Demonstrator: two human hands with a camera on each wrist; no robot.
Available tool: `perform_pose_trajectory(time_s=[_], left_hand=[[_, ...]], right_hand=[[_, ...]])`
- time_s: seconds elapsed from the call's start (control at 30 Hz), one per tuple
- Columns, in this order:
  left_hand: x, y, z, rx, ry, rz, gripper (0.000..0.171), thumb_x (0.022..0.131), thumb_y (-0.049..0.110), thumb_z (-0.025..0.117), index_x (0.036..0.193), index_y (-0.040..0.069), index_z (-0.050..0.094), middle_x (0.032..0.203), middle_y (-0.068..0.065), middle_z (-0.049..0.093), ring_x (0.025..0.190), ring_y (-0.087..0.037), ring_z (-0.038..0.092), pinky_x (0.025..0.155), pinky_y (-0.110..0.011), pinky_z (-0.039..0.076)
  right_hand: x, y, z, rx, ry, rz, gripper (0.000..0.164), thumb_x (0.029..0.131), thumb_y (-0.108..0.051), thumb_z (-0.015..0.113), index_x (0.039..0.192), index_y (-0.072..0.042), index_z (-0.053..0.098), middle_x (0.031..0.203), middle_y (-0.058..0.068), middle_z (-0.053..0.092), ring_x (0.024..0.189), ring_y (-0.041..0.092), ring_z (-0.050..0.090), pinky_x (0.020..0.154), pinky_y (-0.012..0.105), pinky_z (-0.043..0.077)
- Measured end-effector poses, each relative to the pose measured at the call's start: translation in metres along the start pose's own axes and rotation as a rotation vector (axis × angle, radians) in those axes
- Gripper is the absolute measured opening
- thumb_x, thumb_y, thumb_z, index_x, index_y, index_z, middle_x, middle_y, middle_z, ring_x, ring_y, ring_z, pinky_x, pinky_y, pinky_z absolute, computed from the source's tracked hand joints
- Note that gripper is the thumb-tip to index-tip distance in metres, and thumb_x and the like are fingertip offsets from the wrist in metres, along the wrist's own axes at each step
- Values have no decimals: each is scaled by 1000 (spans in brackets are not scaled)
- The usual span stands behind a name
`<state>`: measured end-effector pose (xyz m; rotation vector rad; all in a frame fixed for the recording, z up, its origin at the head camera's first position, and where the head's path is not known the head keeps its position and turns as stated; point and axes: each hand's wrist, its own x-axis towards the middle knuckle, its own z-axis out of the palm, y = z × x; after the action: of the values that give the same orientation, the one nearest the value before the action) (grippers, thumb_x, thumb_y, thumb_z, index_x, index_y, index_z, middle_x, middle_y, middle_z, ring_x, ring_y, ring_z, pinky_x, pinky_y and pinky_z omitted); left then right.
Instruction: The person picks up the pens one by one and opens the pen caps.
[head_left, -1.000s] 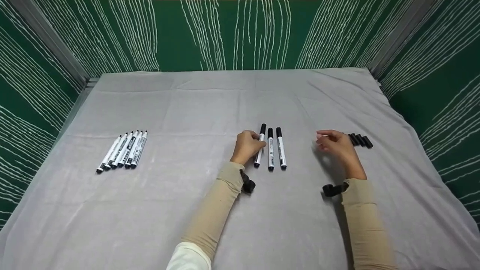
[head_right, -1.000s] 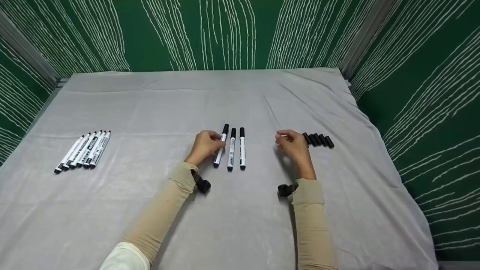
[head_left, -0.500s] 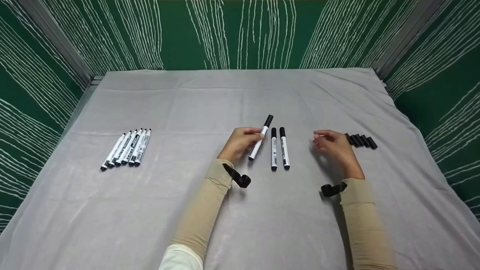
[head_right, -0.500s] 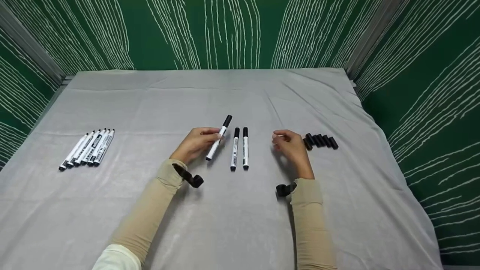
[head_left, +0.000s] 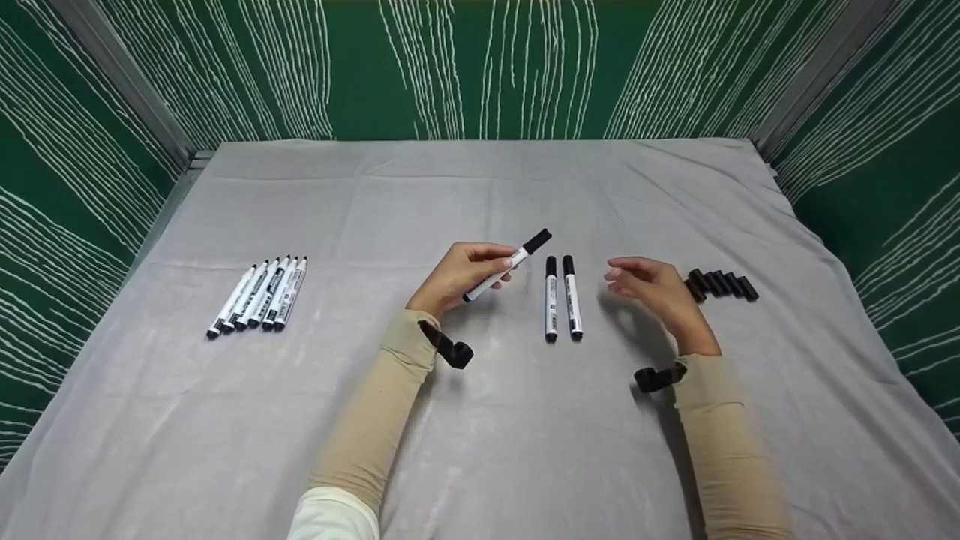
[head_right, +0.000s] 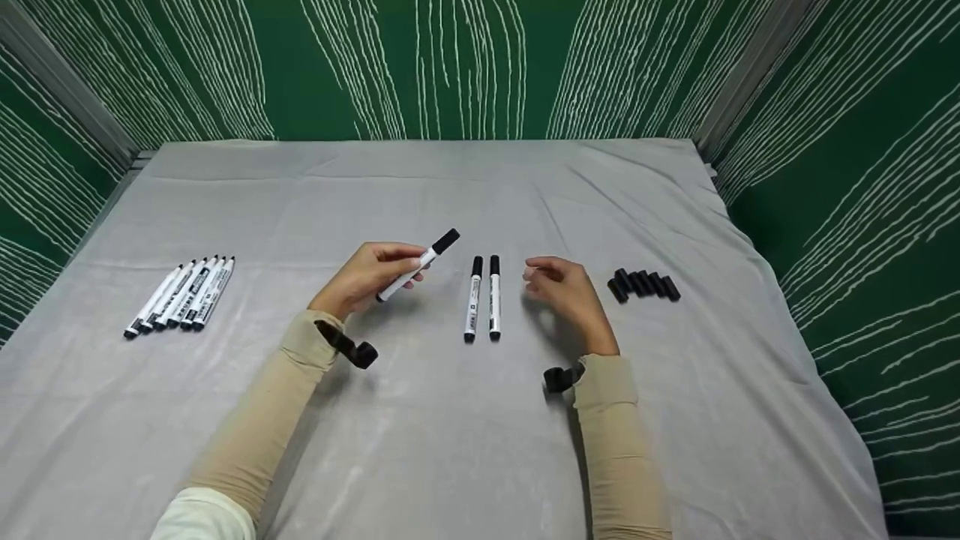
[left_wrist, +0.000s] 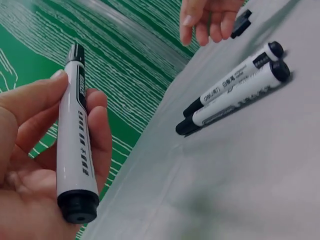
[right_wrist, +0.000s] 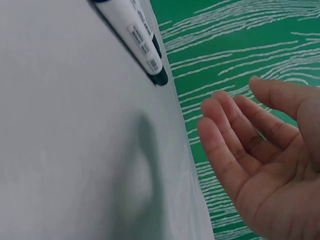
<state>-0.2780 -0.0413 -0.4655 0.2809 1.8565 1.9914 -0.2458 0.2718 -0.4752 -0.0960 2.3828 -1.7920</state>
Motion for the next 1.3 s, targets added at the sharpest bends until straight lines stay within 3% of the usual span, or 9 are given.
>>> perform_pose_trajectory(time_s=[0.23, 0.4, 0.57, 0.67, 0.83, 0.97, 1.13, 1.3], left_hand=[[-11, 16, -16, 228, -80, 75, 26, 88, 12, 69, 113, 5, 71, 101, -12, 71, 80, -13, 64, 75, -30, 53], [-17, 28, -24, 357, -110, 127, 25, 88, 12, 69, 112, 7, 72, 97, -7, 71, 79, -15, 61, 70, -24, 52], [-27, 40, -25, 480, -109, 174, 23, 87, 13, 70, 109, 9, 74, 92, -3, 69, 73, -12, 55, 64, -25, 46], [-30, 44, -23, 555, -112, 216, 22, 87, 15, 71, 108, 11, 75, 92, -3, 69, 73, -9, 53, 63, -23, 43], [-32, 47, -20, 661, -135, 288, 21, 87, 14, 70, 108, 11, 75, 97, -5, 71, 80, -10, 54, 73, -29, 48], [-34, 48, -18, 715, -154, 314, 21, 88, 12, 69, 108, 9, 74, 99, -6, 71, 81, -12, 56, 77, -37, 50], [-37, 52, -16, 765, -174, 338, 21, 89, 12, 68, 109, 9, 74, 101, -5, 71, 83, -13, 57, 80, -32, 50], [-40, 55, -15, 832, -180, 376, 21, 90, 11, 66, 109, 8, 73, 100, -5, 70, 84, -12, 58, 77, -26, 49]], right_hand=[[4, -14, 13, -20, -31, -53, 49, 92, -22, 65, 129, 8, 54, 104, -4, 68, 92, 4, 65, 83, 18, 52], [4, -25, 22, -104, -70, -124, 50, 90, -32, 67, 130, -5, 58, 112, -1, 68, 102, 2, 62, 88, 16, 48], [4, -39, 37, -139, -128, -257, 47, 91, -25, 67, 133, -8, 56, 124, 14, 63, 112, 13, 60, 94, 18, 47], [4, -49, 49, -161, -155, -337, 48, 89, -21, 68, 134, -8, 56, 126, 15, 62, 114, 21, 60, 96, 21, 47], [4, -60, 65, -272, -171, -470, 49, 86, -17, 71, 132, -6, 57, 124, 14, 64, 108, 26, 64, 93, 30, 51], [5, -63, 72, -320, -174, -569, 44, 85, -13, 72, 126, -4, 62, 117, 14, 67, 98, 22, 66, 84, 25, 54], [7, -62, 78, -293, -175, -661, 33, 84, -9, 71, 117, -4, 68, 107, 11, 70, 88, 15, 66, 75, 17, 54], [7, -61, 84, -326, -141, -732, 25, 85, -8, 71, 109, -7, 72, 101, 7, 71, 84, 16, 67, 73, 16, 53]])
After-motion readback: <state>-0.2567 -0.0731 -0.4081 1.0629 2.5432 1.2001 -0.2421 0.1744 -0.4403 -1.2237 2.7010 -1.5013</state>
